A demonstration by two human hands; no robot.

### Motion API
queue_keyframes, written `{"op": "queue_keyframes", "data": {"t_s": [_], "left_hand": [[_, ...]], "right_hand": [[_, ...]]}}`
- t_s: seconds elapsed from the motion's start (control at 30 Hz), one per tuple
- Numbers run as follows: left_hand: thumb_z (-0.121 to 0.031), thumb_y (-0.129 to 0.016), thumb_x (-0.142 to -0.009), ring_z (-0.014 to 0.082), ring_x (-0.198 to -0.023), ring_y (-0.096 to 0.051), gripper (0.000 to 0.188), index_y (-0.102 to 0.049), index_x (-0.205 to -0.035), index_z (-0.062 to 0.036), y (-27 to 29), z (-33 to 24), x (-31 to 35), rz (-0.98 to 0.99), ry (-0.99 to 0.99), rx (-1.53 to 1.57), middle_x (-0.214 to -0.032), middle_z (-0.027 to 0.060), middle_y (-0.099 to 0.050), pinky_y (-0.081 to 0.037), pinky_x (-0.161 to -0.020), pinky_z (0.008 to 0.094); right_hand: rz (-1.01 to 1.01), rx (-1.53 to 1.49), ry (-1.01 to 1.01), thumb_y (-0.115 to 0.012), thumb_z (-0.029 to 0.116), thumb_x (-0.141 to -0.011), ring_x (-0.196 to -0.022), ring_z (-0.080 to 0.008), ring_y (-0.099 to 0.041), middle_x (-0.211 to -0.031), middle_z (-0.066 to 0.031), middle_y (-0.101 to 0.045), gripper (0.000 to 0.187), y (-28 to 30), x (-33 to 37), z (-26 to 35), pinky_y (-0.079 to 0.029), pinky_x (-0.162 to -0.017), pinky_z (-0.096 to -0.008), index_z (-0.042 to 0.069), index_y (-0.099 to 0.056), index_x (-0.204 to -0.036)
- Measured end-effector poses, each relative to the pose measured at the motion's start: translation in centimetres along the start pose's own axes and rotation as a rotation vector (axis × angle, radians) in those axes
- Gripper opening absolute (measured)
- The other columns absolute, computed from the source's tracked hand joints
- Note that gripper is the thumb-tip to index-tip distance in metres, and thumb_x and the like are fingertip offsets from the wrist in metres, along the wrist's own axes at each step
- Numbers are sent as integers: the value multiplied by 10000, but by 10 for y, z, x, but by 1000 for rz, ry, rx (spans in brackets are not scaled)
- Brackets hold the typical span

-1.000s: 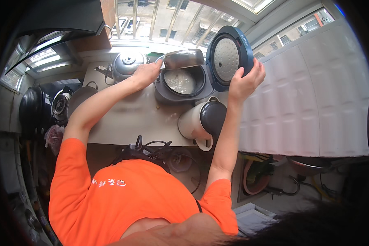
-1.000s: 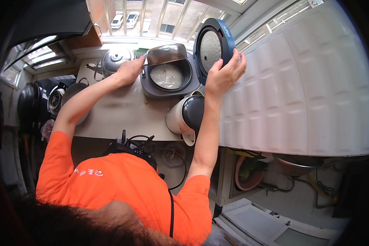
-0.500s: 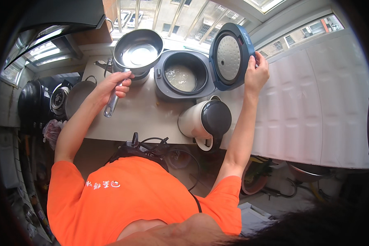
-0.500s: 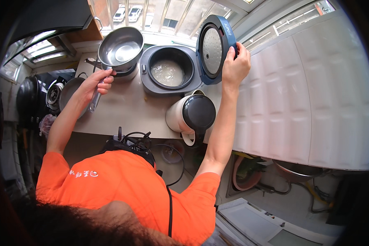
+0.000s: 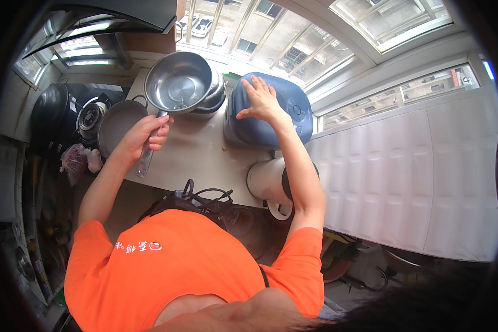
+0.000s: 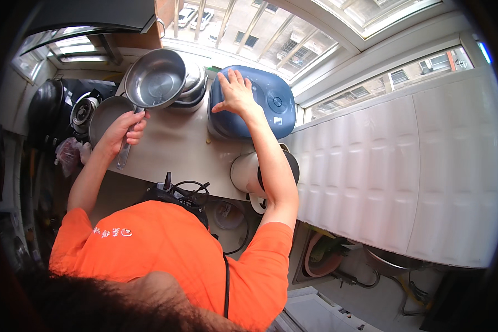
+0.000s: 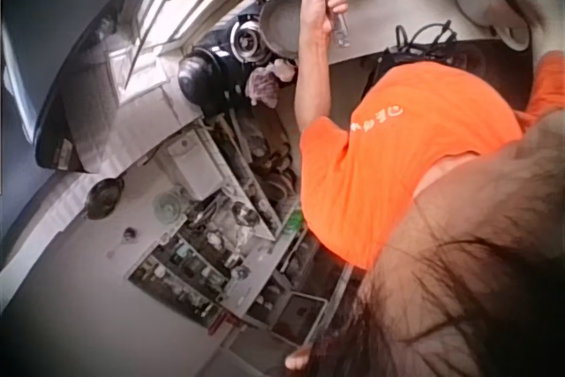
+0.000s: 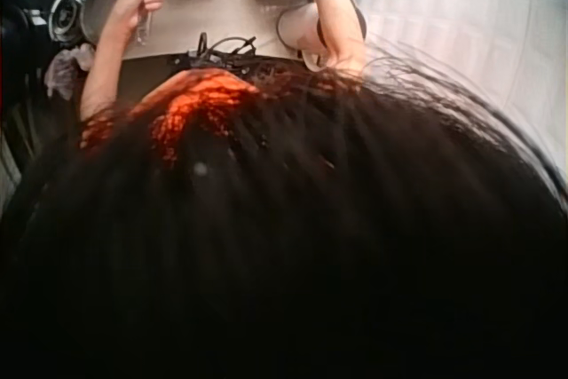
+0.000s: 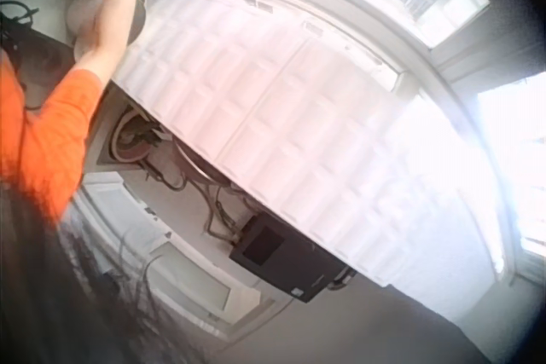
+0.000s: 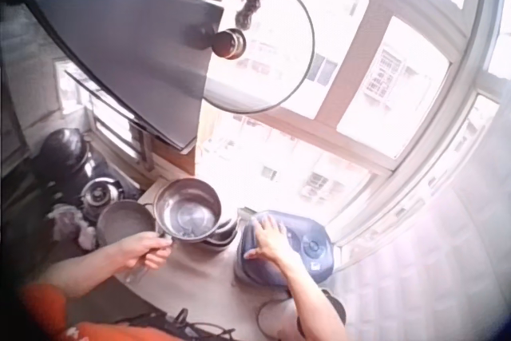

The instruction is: The person rinses rice in a small pot by hand, pours out the water, adds fresh water from a kettle, and transfers the rice and water into an electric rice cooker.

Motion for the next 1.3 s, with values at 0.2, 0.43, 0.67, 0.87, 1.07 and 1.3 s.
{"op": "queue_keyframes", "data": {"t_s": [0.2,0.43,0.67,0.87,1.07,1.3], "left_hand": [[-207,-457,-875,8,-424,-308,157,-434,-905,-55,-5,0,-27,11,-64,79,-602,-41,-382,-253,-355,144],[-224,-502,-856,52,-485,-386,213,-420,-908,-35,-23,-3,-60,-72,-266,71,-651,-5,-430,-356,-419,191],[-207,-496,-855,47,-487,-386,209,-461,-964,-32,-16,-1,-61,-92,-289,29,-645,-14,-426,-354,-421,187],[-205,-503,-851,44,-484,-387,191,-434,-942,-51,-15,5,-64,-100,-264,56,-651,-12,-431,-351,-416,187],[-221,-520,-844,49,-482,-400,203,-378,-797,-83,-31,7,-81,-68,-287,42,-654,-4,-439,-357,-416,190],[-224,-532,-838,50,-481,-404,206,-382,-820,-84,-38,9,-92,-43,-312,11,-653,0,-444,-354,-415,187]], "right_hand": [[209,80,-50,-780,380,-468,-1272,-283,-173,-1353,-180,-213,1045,-16,-22,8,-172,-1008,-476,43,-244,-1300],[265,182,-93,-779,394,-475,-1275,-256,-176,-1361,-158,-212,1050,-29,-26,18,-150,-1011,-502,37,-237,-1300],[265,295,-107,-796,418,-438,-1271,-259,-191,-1353,-149,-242,1088,-33,-31,22,-60,-986,-592,18,-252,-1292],[268,386,-124,-801,375,-444,-1268,-257,-203,-1339,-158,-272,1067,-37,-36,29,-43,-987,-591,-1,-262,-1284],[263,304,-161,-801,312,-467,-1280,-252,-169,-1361,-152,-226,1049,-43,-33,32,-17,-982,-599,8,-239,-1299],[204,252,-220,-788,267,-498,-1281,-272,-160,-1358,-175,-214,1017,-49,-32,39,-36,-987,-590,3,-219,-1298]]}}
Point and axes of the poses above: each hand's wrist, its own x-axis away from the middle knuckle, its own y-axis out of the back of the hand, z = x × y, the point moved 4 cm from there along -x, towards the middle knuckle
